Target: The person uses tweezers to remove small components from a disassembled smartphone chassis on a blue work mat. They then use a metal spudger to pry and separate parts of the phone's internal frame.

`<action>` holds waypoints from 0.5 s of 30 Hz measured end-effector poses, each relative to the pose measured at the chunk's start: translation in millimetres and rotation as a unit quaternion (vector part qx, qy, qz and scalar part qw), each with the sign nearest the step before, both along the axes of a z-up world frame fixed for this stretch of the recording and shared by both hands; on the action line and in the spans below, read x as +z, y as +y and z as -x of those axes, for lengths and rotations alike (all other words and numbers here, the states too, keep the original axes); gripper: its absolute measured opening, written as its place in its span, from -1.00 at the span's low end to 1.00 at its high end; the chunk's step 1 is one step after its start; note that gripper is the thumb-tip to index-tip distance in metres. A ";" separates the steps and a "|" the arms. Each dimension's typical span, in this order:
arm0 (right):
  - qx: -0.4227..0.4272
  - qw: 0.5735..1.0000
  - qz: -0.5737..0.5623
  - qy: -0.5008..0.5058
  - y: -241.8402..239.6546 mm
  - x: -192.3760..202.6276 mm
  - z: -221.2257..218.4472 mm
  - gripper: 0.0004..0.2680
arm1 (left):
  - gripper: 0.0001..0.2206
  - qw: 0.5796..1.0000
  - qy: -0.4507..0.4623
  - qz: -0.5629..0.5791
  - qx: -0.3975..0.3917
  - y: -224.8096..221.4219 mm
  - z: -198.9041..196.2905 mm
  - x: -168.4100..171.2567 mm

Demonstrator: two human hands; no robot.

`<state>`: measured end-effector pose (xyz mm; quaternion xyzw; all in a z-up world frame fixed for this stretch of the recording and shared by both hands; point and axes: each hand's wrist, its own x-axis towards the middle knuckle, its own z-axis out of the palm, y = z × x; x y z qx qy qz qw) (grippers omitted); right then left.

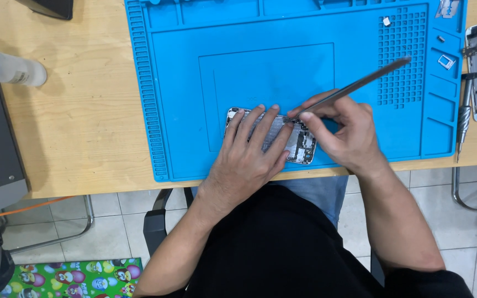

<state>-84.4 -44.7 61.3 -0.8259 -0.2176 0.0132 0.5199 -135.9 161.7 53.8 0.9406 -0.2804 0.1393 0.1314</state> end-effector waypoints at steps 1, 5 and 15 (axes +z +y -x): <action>-0.014 0.998 -0.038 0.055 -0.7 0.8 0.0 -0.89 | -0.66 1.000 0.000 -0.002 -0.001 0.2 0.0 -0.5; -0.039 0.999 -0.023 0.012 -8.2 1.6 -4.4 -0.92 | -0.66 1.000 0.003 0.002 -0.002 0.6 1.0 -1.6; -0.008 0.988 -0.041 0.150 -17.4 -2.4 -17.8 -0.89 | -0.66 1.000 0.006 -0.007 -0.005 -0.4 0.9 -2.0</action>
